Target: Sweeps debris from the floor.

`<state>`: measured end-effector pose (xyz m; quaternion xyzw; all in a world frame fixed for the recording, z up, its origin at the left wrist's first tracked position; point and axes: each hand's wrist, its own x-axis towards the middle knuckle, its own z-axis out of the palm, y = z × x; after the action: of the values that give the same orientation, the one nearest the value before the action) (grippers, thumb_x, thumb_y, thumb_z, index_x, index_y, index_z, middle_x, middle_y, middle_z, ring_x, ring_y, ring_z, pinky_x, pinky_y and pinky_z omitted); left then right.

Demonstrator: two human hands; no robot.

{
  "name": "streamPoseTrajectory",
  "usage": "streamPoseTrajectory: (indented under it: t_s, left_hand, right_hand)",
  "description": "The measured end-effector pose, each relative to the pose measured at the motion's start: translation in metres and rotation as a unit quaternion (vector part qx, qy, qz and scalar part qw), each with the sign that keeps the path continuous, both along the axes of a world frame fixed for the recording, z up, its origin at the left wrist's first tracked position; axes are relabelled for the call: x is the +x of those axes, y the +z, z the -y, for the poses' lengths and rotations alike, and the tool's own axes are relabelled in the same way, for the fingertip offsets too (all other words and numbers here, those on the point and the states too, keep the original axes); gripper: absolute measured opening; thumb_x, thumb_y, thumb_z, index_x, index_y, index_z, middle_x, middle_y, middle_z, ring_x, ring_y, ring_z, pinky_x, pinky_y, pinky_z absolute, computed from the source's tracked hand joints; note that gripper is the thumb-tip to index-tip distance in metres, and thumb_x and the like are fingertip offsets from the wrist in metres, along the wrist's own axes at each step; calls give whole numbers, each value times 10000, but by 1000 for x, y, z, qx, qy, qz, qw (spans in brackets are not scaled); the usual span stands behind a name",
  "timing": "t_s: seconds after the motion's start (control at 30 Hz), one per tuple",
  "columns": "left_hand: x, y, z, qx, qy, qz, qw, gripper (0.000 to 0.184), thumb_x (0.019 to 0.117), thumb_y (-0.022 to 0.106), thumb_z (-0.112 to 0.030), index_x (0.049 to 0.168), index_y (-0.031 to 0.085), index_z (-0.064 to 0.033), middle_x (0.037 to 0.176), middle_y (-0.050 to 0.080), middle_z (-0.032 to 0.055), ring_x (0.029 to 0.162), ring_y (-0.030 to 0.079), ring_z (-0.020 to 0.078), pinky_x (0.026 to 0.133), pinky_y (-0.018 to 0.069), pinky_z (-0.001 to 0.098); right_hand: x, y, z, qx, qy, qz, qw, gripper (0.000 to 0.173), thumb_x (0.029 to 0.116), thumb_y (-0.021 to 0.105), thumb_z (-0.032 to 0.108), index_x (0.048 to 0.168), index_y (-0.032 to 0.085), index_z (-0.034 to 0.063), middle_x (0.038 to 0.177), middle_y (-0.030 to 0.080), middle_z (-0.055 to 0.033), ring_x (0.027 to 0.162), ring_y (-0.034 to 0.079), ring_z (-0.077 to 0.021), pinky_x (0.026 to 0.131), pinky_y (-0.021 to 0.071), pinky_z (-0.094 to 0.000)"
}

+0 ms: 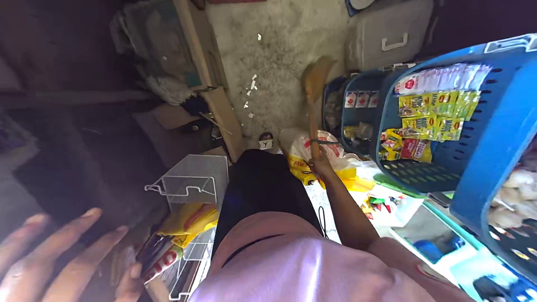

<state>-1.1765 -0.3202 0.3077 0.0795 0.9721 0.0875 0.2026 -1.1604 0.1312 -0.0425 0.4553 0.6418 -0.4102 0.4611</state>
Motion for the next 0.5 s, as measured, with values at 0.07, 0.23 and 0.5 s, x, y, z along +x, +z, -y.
streamPoseTrajectory:
  t_s: [0.07, 0.23, 0.5]
  left_hand:
    - [0, -1, 2, -4, -2, -6, 1000, 541, 914, 592, -556, 1250, 703, -147, 1403, 610, 182, 1412, 449, 427, 1153, 333, 605]
    - [0, -2, 4, 13, -4, -6, 1000, 541, 920, 585, -551, 1233, 708, -127, 1376, 623, 197, 1382, 481, 426, 1140, 346, 594]
    - [-2, -5, 4, 29, -18, -9, 999, 526, 944, 588, -493, 1243, 689, -73, 1338, 639, 212, 1322, 534, 420, 1130, 382, 556]
  right_hand:
    - [9, 0, 9, -47, 7, 25, 999, 835, 978, 625, 87, 1635, 142, 273, 1029, 602, -167, 615, 516, -191, 551, 474, -364]
    - [66, 87, 10, -78, 8, -7, 997, 862, 952, 647, 109, 1642, 165, 295, 1038, 623, -155, 600, 544, -180, 507, 477, -353]
    - [46, 88, 58, -45, -244, 6, 969, 871, 986, 563, -10, 1634, 23, 204, 873, 519, -97, 509, 484, -108, 444, 434, -254]
